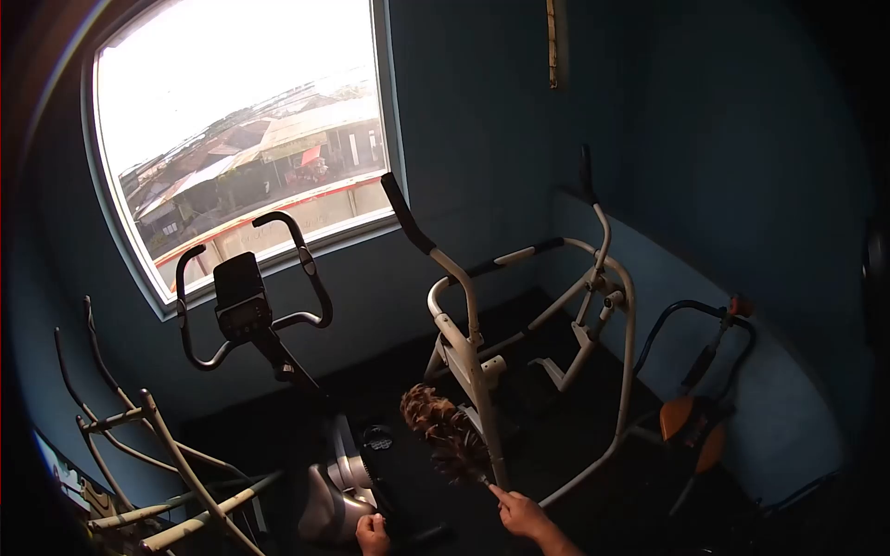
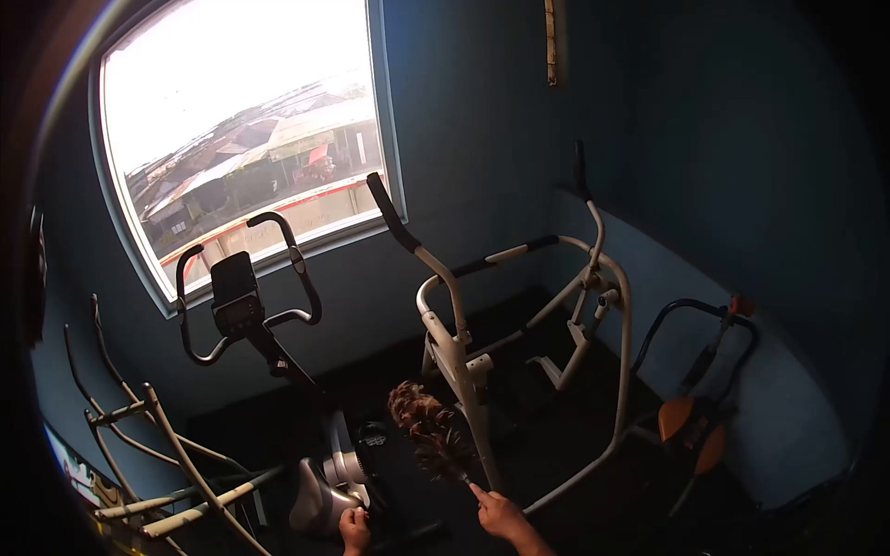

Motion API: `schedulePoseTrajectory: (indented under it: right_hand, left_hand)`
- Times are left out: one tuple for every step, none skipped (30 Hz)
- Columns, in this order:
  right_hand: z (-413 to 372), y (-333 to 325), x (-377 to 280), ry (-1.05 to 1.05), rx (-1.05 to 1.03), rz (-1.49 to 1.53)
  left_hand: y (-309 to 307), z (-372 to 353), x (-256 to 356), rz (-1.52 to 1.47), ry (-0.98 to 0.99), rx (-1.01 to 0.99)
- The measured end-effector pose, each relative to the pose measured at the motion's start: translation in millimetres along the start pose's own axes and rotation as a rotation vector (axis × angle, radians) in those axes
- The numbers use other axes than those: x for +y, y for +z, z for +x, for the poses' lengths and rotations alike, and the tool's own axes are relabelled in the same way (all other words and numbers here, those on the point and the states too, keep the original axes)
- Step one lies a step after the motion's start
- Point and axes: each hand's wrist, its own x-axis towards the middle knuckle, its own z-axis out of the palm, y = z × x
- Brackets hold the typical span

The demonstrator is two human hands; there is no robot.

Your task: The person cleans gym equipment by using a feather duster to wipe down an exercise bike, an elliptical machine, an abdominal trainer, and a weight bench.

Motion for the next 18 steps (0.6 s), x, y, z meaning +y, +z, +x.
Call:
schedulePoseTrajectory:
  right_hand:
    - [4,-18,-8,-0.002,0.008,-0.024]
    - [11,-38,-12,-0.006,0.012,-0.05]
    - [19,-57,-13,-0.013,-0.016,-0.075]
    - [27,-76,-12,-0.065,-0.007,-0.082]
    - [38,-94,-12,-0.121,0.005,-0.084]
    - [54,-112,-10,-0.183,0.046,-0.089]
    - [72,-130,-11,-0.245,0.083,-0.09]
    - [91,-150,-17,-0.267,0.111,-0.139]
    - [113,-168,-27,-0.291,0.142,-0.186]
    - [136,-178,-33,-0.308,0.155,-0.241]
    - [155,-183,-38,-0.324,0.165,-0.293]
    - [165,-186,-47,-0.334,0.137,-0.295]
    - [175,-186,-55,-0.288,0.067,-0.4]
    - [184,-186,-61,-0.244,-0.001,-0.508]
    - [195,-185,-63,-0.259,-0.022,-0.511]
    - [207,-184,-62,-0.254,-0.174,-0.609]
    - [216,-181,-63,-0.247,-0.318,-0.704]
    - [221,-181,-67,-0.297,-0.313,-0.714]
  left_hand:
    - [20,-2,-3,-0.111,-0.092,-0.062]
    - [47,-5,-5,-0.094,-0.051,-0.078]
    - [67,-9,6,-0.121,-0.127,-0.112]
    - [84,-14,25,-0.111,-0.132,-0.127]
    - [101,-15,44,-0.1,-0.132,-0.14]
    - [120,-16,56,-0.132,-0.123,-0.141]
    - [138,-18,64,-0.161,-0.115,-0.14]
    - [154,-19,70,-0.124,-0.113,-0.158]
    - [169,-18,80,-0.134,-0.131,-0.134]
    - [181,-20,90,-0.113,-0.099,-0.155]
    - [190,-23,99,-0.089,-0.071,-0.179]
    - [195,-24,108,-0.117,-0.07,-0.187]
    - [198,-26,115,-0.119,-0.089,-0.167]
    - [200,-26,120,-0.158,-0.1,-0.18]
    - [201,-25,122,-0.198,-0.108,-0.192]
    - [199,-24,124,-0.218,-0.093,-0.178]
    - [197,-23,121,-0.218,-0.103,-0.162]
    - [195,-19,118,-0.231,-0.14,-0.151]
